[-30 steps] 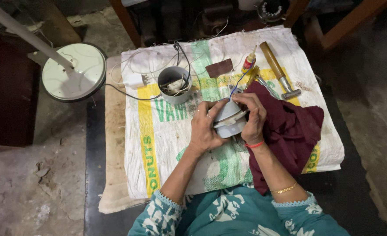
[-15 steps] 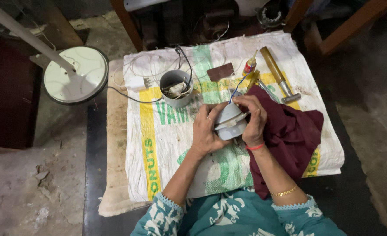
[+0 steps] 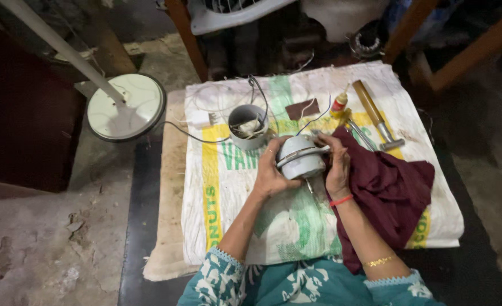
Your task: The person disassembles a small electric motor, removes the rotor, and uses a hammer to tap the stator. They then reassemble the motor by inserting the rotor back into the stator and securing the housing.
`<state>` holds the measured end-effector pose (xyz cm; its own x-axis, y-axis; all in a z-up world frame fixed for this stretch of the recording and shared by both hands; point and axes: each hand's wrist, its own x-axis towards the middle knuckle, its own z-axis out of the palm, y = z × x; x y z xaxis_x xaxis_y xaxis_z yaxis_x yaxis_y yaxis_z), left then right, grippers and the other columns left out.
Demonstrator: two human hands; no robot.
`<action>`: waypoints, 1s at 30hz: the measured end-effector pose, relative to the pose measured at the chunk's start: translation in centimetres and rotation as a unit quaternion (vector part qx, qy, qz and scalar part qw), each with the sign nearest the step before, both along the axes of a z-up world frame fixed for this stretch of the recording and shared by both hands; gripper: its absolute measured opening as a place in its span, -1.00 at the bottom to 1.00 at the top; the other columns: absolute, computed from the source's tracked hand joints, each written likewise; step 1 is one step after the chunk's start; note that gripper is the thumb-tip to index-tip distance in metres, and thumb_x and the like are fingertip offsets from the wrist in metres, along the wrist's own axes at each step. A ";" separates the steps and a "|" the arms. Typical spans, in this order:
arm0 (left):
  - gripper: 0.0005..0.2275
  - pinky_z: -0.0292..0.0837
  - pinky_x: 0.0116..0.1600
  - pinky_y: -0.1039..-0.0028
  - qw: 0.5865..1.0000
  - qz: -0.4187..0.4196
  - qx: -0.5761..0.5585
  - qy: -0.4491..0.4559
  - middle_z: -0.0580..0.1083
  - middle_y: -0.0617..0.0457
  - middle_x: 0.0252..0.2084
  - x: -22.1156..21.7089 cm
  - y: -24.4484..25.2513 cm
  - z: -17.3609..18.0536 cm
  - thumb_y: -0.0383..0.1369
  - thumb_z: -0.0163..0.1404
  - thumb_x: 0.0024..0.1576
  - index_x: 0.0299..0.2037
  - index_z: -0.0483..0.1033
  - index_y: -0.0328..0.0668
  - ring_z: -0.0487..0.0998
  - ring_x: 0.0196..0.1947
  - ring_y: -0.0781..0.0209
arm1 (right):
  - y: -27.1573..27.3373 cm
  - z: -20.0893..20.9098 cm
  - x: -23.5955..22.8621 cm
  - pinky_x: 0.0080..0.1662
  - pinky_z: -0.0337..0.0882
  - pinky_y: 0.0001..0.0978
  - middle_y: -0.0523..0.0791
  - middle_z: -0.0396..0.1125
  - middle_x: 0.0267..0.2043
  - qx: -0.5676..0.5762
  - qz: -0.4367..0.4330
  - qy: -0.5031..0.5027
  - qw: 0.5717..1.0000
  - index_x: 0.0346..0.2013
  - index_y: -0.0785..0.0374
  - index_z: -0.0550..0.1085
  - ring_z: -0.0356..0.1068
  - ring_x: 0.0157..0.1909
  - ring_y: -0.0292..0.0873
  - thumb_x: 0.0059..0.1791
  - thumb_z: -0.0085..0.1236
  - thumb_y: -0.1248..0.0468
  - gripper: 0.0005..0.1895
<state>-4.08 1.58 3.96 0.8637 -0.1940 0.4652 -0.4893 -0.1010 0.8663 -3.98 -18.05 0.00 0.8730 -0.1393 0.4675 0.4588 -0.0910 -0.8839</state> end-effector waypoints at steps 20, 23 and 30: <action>-0.15 0.47 0.25 0.32 0.948 -0.098 -0.229 0.197 0.51 -0.09 0.07 3.1 -1.6 -7.0 -0.51 0.29 -0.46 0.23 0.39 -0.45 0.55 0.08 0.09 | -0.5 5.4 1.2 0.02 0.43 -0.39 -0.03 0.44 -0.03 -0.004 -0.111 -0.015 0.994 0.06 0.43 0.42 0.41 -0.04 -0.20 0.26 -0.16 -0.01 -0.51; -0.14 0.50 0.23 0.33 0.945 -0.090 -0.224 0.223 0.53 -0.09 0.04 2.7 -1.5 -6.2 -0.51 0.28 -0.49 0.22 0.39 -0.42 0.58 0.04 0.08 | 0.0 10.6 4.5 0.11 0.53 -0.41 -0.04 0.45 0.02 -0.179 -0.034 -0.079 0.980 0.10 0.40 0.45 0.49 0.05 -0.14 0.20 0.06 0.26 -0.74; -0.29 0.51 0.18 0.30 0.939 -0.097 -0.245 0.219 0.53 -0.10 -0.02 2.3 -1.2 -5.0 -0.55 0.31 -0.40 0.10 0.42 -0.48 0.57 0.00 0.09 | 9.7 13.1 15.2 0.19 0.20 0.18 0.03 0.30 0.19 -0.638 0.164 -0.127 0.742 -0.31 -0.04 0.68 0.17 0.25 0.14 -0.26 0.31 0.31 -0.75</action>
